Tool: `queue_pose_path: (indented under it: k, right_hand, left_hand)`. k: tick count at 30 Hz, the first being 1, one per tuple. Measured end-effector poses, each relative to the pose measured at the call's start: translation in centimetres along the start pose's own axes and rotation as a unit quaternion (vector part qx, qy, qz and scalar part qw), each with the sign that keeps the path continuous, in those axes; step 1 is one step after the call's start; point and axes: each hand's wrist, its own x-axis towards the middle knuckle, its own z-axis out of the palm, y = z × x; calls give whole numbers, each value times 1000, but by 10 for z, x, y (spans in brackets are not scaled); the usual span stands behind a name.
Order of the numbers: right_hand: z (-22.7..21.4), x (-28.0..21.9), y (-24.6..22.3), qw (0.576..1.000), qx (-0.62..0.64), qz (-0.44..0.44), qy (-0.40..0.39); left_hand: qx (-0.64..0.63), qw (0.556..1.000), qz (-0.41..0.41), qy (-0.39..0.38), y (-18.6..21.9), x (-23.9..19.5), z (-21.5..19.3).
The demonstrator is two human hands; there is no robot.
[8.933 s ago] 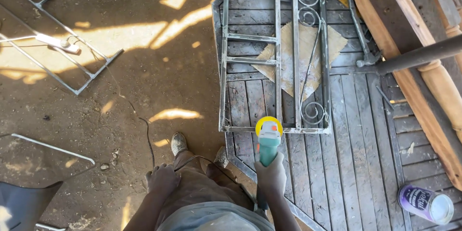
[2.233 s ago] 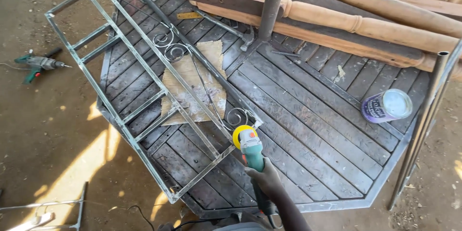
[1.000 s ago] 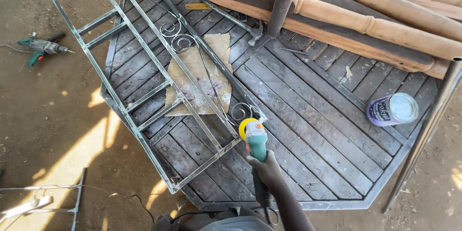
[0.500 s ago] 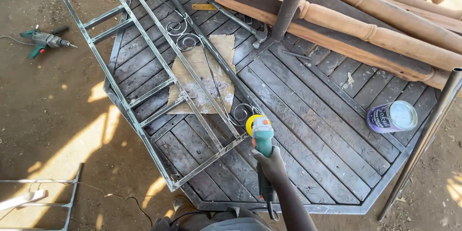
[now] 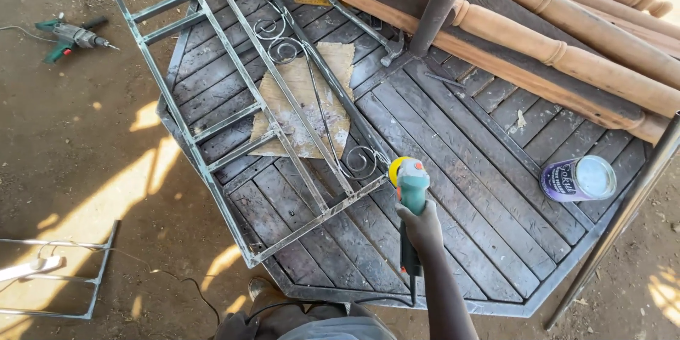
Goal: Using a handheld angle grinder to smooth out weld joints on a decorative metal gate frame.
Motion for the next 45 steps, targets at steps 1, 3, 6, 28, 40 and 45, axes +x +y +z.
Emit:
queue_pose_path:
  k: [1,3,6,28,40,45]
  right_hand:
    - [0,-7,-12,999,-50,18,1]
    - [3,-9,-10,997,-74,32,17]
    - [6,-8,11,991,-133,0,27]
    - [42,-44,48,940,-310,-116,-84]
    - [103,-102,35,907,-374,-148,-123]
    - [157,-134,48,869,-427,-181,-169]
  left_hand:
    - [-1,1000,-2,-2,31,-8,-35]
    - [-21,1000,5,1,44,-35,-58]
    - [-45,999,24,9,52,-54,-77]
    - [-58,996,52,42,71,-103,-97]
    - [-174,985,-9,-1,25,-137,-123]
    - [-193,981,-24,-14,-16,-111,-118]
